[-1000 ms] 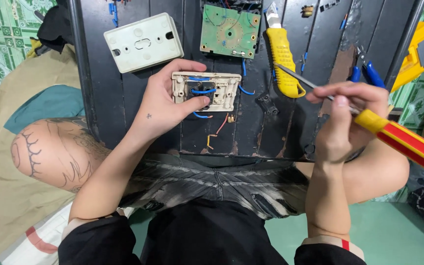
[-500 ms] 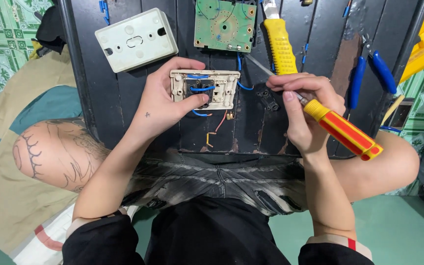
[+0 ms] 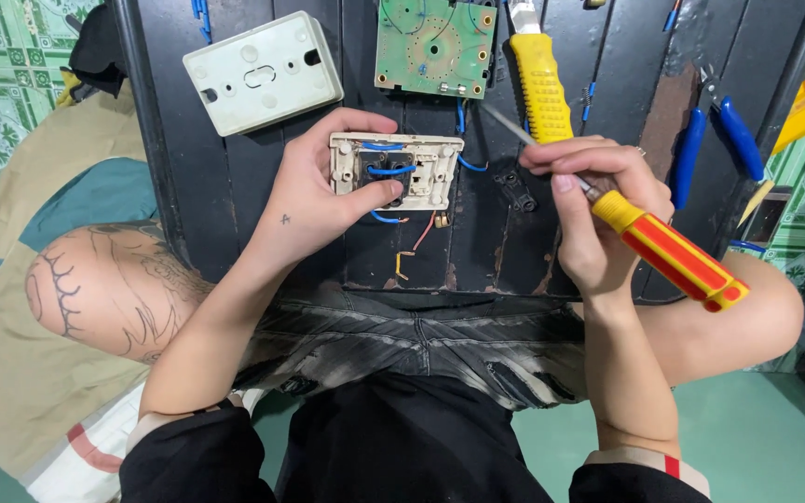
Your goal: The person sits on the floor and repairs an electrical socket by connecting wires to the terminals. They use a screwdriver to tighten the connections and pliers to strip the wire insulation.
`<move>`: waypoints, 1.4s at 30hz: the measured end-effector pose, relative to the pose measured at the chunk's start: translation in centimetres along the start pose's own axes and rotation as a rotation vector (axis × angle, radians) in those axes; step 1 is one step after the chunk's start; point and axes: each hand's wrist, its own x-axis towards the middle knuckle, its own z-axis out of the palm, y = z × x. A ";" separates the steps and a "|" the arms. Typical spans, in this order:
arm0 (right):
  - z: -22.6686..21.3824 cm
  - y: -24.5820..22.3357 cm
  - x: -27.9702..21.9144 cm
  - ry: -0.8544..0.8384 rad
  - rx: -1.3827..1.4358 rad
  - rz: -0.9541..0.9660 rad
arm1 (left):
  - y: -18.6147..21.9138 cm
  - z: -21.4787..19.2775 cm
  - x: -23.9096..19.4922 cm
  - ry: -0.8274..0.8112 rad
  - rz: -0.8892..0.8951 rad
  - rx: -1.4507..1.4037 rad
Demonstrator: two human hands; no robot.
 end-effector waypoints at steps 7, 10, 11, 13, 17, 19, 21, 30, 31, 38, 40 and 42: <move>-0.5 0.7 -1.3 0.128 0.217 0.106 | 0.4 0.0 0.0 0.010 0.033 0.003; -1.0 1.1 -1.7 0.183 0.322 0.124 | 0.4 -0.2 0.0 -0.159 0.226 -0.074; -1.3 1.3 -1.8 0.149 0.358 0.143 | 0.3 -0.1 0.0 -0.234 0.220 -0.127; -1.5 1.4 -2.1 0.109 0.396 0.162 | 0.3 0.3 -0.2 -0.304 0.214 -0.181; -1.5 1.2 -2.4 0.064 0.412 0.163 | 0.5 1.0 -0.2 -0.434 0.092 -0.248; -1.4 1.0 -2.5 0.047 0.401 0.158 | 0.3 1.1 -0.2 -0.474 0.033 -0.282; -1.3 0.7 -2.6 0.045 0.384 0.156 | 0.0 1.1 -0.2 -0.478 0.046 -0.261; -2.2 1.7 -2.1 0.122 0.376 0.131 | -0.3 1.5 -0.1 -0.371 -0.058 -0.327; -2.2 1.9 -2.0 0.126 0.374 0.131 | -0.4 1.4 -0.1 -0.376 -0.059 -0.327; -0.9 0.4 -0.7 0.198 0.119 0.132 | -0.1 0.3 0.1 -0.175 -0.034 -0.172; -0.6 -0.2 -0.4 0.178 0.106 0.143 | -0.4 0.1 0.2 -0.110 -0.072 -0.159; -0.5 -0.6 -0.2 0.116 0.079 0.098 | -0.9 -0.1 0.2 -0.061 -0.065 -0.146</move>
